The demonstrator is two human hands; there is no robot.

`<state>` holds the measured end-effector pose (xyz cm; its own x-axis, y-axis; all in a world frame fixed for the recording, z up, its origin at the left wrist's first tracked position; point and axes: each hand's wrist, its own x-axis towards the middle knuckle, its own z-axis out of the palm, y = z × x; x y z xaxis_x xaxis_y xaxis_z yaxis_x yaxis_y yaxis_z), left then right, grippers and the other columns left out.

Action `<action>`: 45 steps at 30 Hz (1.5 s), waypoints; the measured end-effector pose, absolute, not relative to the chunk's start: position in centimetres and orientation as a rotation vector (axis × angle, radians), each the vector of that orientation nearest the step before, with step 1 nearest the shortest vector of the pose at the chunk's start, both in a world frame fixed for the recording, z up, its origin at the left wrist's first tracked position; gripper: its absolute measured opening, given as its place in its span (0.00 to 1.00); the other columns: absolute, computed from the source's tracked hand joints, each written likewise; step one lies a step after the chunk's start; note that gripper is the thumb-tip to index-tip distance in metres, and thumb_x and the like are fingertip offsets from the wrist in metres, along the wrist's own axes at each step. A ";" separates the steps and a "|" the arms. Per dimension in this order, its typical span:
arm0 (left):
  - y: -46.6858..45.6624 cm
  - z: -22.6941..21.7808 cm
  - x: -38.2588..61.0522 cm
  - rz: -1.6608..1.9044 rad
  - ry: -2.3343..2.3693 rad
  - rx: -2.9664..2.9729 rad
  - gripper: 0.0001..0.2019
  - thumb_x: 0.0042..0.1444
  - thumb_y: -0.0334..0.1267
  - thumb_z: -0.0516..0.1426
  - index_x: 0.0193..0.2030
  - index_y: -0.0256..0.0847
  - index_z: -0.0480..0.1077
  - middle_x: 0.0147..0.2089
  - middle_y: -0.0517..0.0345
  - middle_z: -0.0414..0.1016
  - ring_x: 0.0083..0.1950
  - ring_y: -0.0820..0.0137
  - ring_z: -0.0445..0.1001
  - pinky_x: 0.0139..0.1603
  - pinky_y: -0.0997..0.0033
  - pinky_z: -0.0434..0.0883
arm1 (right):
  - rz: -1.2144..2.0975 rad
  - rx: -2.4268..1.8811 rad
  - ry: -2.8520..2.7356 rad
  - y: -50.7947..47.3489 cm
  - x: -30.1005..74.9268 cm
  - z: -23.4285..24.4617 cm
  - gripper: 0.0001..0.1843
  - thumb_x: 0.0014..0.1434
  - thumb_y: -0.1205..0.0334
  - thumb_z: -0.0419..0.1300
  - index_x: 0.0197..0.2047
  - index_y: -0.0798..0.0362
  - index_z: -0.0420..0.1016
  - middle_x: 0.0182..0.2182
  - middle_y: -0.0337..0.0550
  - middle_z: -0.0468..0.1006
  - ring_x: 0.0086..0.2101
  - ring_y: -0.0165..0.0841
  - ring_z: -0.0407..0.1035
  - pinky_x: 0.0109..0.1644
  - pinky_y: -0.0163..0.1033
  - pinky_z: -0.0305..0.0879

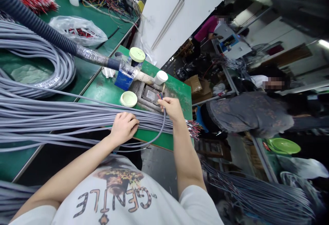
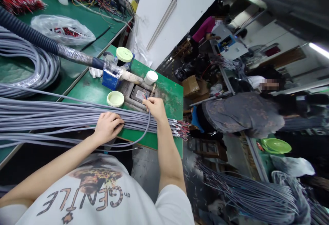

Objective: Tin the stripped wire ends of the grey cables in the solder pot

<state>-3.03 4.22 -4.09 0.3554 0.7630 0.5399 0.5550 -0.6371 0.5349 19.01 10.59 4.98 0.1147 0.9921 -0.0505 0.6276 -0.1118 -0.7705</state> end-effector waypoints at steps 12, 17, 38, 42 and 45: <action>0.7 -1.1 2.6 1.247 0.677 0.611 0.13 0.43 0.43 0.67 0.34 0.39 0.76 0.28 0.60 0.75 0.25 0.77 0.67 0.28 0.75 0.65 | 1.017 -1.460 -1.100 -0.4 13.0 3.9 0.17 0.51 0.54 0.62 0.17 0.53 0.66 0.13 0.32 0.63 0.17 0.23 0.56 0.23 0.32 0.55; 0.2 -0.3 3.0 1.253 0.685 0.525 0.12 0.42 0.42 0.68 0.30 0.39 0.74 0.25 0.64 0.71 0.23 0.81 0.62 0.24 0.78 0.61 | 1.132 -1.415 -1.047 -1.8 13.3 3.1 0.13 0.51 0.52 0.63 0.24 0.53 0.72 0.17 0.33 0.68 0.17 0.23 0.59 0.22 0.31 0.56; -0.8 -1.9 1.2 1.114 0.673 0.813 0.14 0.48 0.47 0.64 0.36 0.39 0.78 0.32 0.56 0.77 0.31 0.72 0.72 0.35 0.71 0.70 | 1.143 -1.379 -1.020 -6.2 12.9 1.1 0.10 0.55 0.55 0.62 0.36 0.48 0.65 0.22 0.33 0.73 0.18 0.27 0.66 0.17 0.29 0.57; -0.9 -1.5 0.8 0.983 0.625 0.816 0.14 0.46 0.47 0.66 0.30 0.36 0.77 0.28 0.58 0.75 0.29 0.74 0.70 0.35 0.72 0.69 | 1.061 -1.442 -1.216 -5.8 14.3 2.1 0.07 0.55 0.57 0.61 0.31 0.51 0.70 0.23 0.36 0.73 0.21 0.27 0.66 0.24 0.32 0.64; -1.3 -1.5 0.9 0.943 0.611 0.903 0.14 0.46 0.46 0.66 0.29 0.35 0.76 0.27 0.60 0.71 0.29 0.76 0.67 0.35 0.74 0.67 | 0.894 -1.446 -1.329 -5.1 15.5 3.0 0.07 0.53 0.58 0.62 0.33 0.52 0.76 0.27 0.38 0.73 0.26 0.28 0.67 0.28 0.33 0.65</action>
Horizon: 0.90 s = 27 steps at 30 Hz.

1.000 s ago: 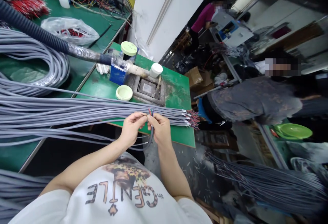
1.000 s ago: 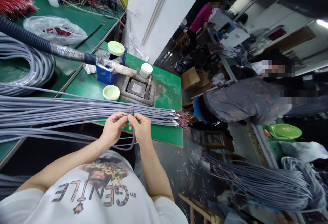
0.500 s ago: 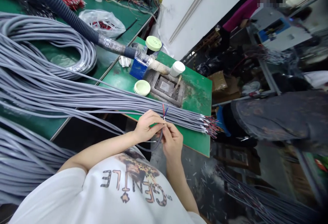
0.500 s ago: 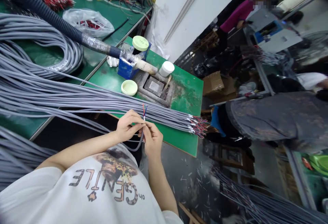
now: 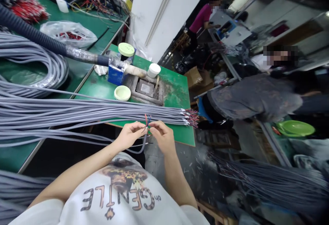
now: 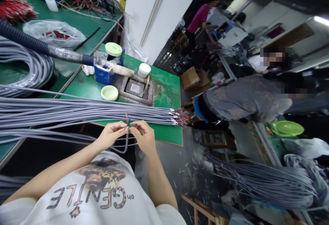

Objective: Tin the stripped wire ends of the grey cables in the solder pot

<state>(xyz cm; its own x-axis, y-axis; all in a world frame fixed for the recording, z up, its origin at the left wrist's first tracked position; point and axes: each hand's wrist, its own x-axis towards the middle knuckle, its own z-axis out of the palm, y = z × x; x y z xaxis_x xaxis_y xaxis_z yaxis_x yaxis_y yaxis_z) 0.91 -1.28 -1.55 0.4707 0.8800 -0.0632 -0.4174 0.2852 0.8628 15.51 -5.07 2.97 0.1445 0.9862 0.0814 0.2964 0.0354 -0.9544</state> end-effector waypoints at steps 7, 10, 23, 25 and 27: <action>-2.1 -1.9 1.2 0.854 0.569 1.212 0.11 0.49 0.43 0.63 0.28 0.35 0.72 0.27 0.61 0.66 0.29 0.75 0.63 0.33 0.74 0.64 | 0.858 -1.454 -1.400 -3.6 15.4 3.8 0.08 0.52 0.60 0.63 0.24 0.52 0.77 0.22 0.37 0.70 0.25 0.27 0.62 0.30 0.34 0.59; -1.9 -1.4 0.7 0.787 0.577 1.325 0.10 0.50 0.41 0.63 0.29 0.35 0.71 0.26 0.63 0.66 0.28 0.77 0.61 0.31 0.75 0.62 | 0.925 -1.398 -1.243 -3.3 15.3 3.6 0.08 0.48 0.62 0.65 0.19 0.53 0.76 0.18 0.35 0.68 0.22 0.25 0.60 0.26 0.34 0.55; -1.8 -1.7 -0.3 0.706 0.495 1.031 0.12 0.49 0.42 0.65 0.31 0.34 0.73 0.29 0.57 0.73 0.31 0.73 0.71 0.37 0.72 0.68 | 1.076 -0.986 -0.693 -0.6 19.2 3.3 0.17 0.45 0.56 0.68 0.16 0.54 0.66 0.13 0.30 0.57 0.15 0.19 0.49 0.17 0.29 0.45; -1.7 -2.0 -0.5 0.721 0.474 0.942 0.12 0.48 0.43 0.65 0.32 0.35 0.73 0.29 0.58 0.75 0.30 0.72 0.73 0.38 0.71 0.70 | 1.238 -1.053 -0.823 -1.0 19.8 3.1 0.12 0.44 0.56 0.69 0.21 0.54 0.73 0.14 0.31 0.62 0.15 0.20 0.52 0.18 0.30 0.45; -1.5 -2.1 -0.5 0.719 0.452 0.897 0.12 0.47 0.42 0.66 0.32 0.35 0.74 0.29 0.58 0.75 0.30 0.72 0.74 0.38 0.70 0.71 | 1.485 -1.125 -0.976 -1.8 19.1 2.8 0.12 0.41 0.57 0.70 0.30 0.55 0.80 0.16 0.33 0.67 0.15 0.21 0.54 0.18 0.30 0.46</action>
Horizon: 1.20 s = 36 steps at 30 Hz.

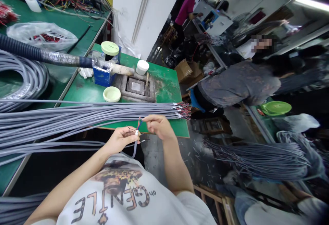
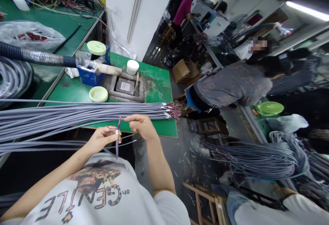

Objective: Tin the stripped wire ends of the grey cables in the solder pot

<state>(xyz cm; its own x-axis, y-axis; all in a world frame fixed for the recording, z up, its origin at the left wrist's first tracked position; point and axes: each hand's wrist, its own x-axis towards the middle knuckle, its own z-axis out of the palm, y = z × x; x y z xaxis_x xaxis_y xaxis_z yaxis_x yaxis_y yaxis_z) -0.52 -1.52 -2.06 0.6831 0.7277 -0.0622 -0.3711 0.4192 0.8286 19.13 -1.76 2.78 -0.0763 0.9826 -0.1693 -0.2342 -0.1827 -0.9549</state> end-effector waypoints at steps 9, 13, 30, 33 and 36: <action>-2.0 -2.1 -0.4 0.591 0.433 0.956 0.13 0.46 0.42 0.67 0.32 0.34 0.75 0.28 0.56 0.76 0.29 0.72 0.74 0.36 0.71 0.71 | 1.241 -1.109 -0.786 -0.5 16.1 2.9 0.07 0.40 0.61 0.68 0.18 0.54 0.76 0.12 0.30 0.60 0.14 0.18 0.47 0.17 0.30 0.40; -2.1 -2.6 -0.4 0.568 0.446 0.921 0.15 0.45 0.44 0.67 0.32 0.33 0.75 0.27 0.54 0.76 0.28 0.71 0.74 0.34 0.70 0.71 | 1.088 -1.103 -0.719 0.2 18.4 3.4 0.09 0.41 0.60 0.69 0.18 0.54 0.75 0.10 0.29 0.58 0.13 0.19 0.48 0.17 0.30 0.42; -1.0 -1.8 -0.5 0.870 0.547 0.648 0.15 0.41 0.43 0.69 0.30 0.35 0.76 0.25 0.58 0.75 0.25 0.74 0.72 0.32 0.73 0.69 | 1.084 -1.329 -1.112 -2.0 14.5 3.1 0.08 0.50 0.57 0.65 0.29 0.51 0.83 0.18 0.35 0.69 0.19 0.23 0.58 0.21 0.31 0.54; -0.9 -1.6 -0.4 0.861 0.519 0.559 0.15 0.40 0.44 0.70 0.30 0.35 0.76 0.24 0.59 0.74 0.25 0.74 0.72 0.31 0.74 0.68 | 1.052 -1.339 -1.092 -2.2 14.6 2.5 0.07 0.50 0.58 0.65 0.28 0.51 0.83 0.18 0.35 0.69 0.19 0.23 0.59 0.21 0.31 0.55; -0.9 -1.7 -0.4 0.854 0.494 0.502 0.15 0.40 0.43 0.70 0.30 0.35 0.75 0.24 0.59 0.73 0.25 0.75 0.71 0.31 0.74 0.68 | 1.006 -1.352 -1.042 -2.4 14.7 2.2 0.06 0.49 0.58 0.66 0.27 0.51 0.82 0.17 0.35 0.70 0.19 0.24 0.60 0.22 0.31 0.55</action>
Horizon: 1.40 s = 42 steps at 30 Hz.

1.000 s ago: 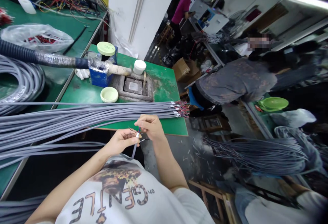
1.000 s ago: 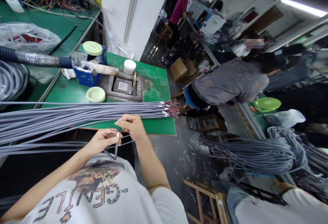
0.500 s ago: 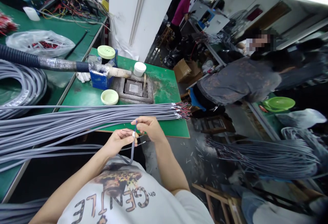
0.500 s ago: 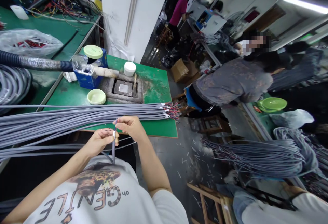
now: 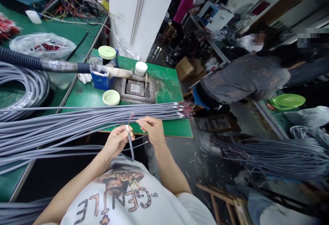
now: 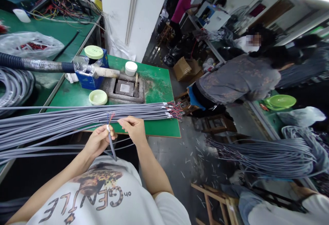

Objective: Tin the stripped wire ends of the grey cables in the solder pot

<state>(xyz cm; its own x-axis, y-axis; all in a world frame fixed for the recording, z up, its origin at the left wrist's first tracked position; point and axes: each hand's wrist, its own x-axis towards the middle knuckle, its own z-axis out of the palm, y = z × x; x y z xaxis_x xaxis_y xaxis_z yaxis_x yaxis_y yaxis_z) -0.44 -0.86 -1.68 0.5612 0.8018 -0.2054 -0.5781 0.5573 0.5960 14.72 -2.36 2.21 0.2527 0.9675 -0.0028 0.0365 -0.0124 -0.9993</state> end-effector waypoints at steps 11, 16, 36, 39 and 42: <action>-0.9 -1.8 -0.1 0.862 0.535 0.592 0.16 0.39 0.44 0.70 0.29 0.35 0.75 0.23 0.58 0.74 0.25 0.73 0.72 0.32 0.72 0.68 | 0.850 -1.345 -1.163 -2.4 14.2 3.7 0.05 0.50 0.59 0.65 0.27 0.50 0.79 0.24 0.37 0.73 0.25 0.28 0.64 0.30 0.35 0.61; -1.1 -2.2 0.2 0.910 0.567 0.700 0.15 0.38 0.43 0.70 0.29 0.36 0.76 0.24 0.58 0.75 0.26 0.72 0.73 0.33 0.70 0.70 | 0.757 -1.402 -1.283 -2.0 13.9 4.2 0.07 0.51 0.58 0.64 0.26 0.51 0.77 0.23 0.36 0.71 0.24 0.27 0.61 0.30 0.34 0.59; -1.9 -2.9 0.0 1.099 0.732 1.261 0.05 0.48 0.38 0.65 0.32 0.41 0.79 0.30 0.56 0.76 0.33 0.70 0.71 0.38 0.71 0.68 | 1.236 -1.140 -0.778 -1.3 12.9 3.5 0.11 0.42 0.64 0.60 0.15 0.52 0.62 0.11 0.29 0.53 0.16 0.22 0.45 0.21 0.33 0.45; -2.1 -2.7 0.1 1.060 0.712 1.236 0.06 0.48 0.39 0.65 0.32 0.40 0.78 0.30 0.55 0.76 0.33 0.70 0.71 0.38 0.71 0.68 | 1.239 -0.978 -0.626 -0.5 14.2 4.2 0.13 0.40 0.64 0.60 0.14 0.52 0.58 0.13 0.29 0.54 0.15 0.21 0.45 0.20 0.32 0.43; -2.2 -2.9 0.2 0.954 0.672 1.073 0.09 0.48 0.42 0.65 0.30 0.37 0.77 0.28 0.55 0.76 0.31 0.70 0.72 0.36 0.71 0.68 | 1.069 -0.885 -0.639 -0.1 16.5 5.5 0.15 0.43 0.64 0.61 0.15 0.52 0.56 0.14 0.29 0.55 0.16 0.21 0.48 0.20 0.31 0.46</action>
<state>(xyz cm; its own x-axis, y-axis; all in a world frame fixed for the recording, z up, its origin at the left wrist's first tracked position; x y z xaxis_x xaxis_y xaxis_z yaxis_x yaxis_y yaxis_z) 0.23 -2.20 -2.89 0.4504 0.8928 -0.0105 -0.3110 0.1679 0.9355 16.49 -0.10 5.51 0.3644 0.9308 0.0298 -0.4671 0.2104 -0.8588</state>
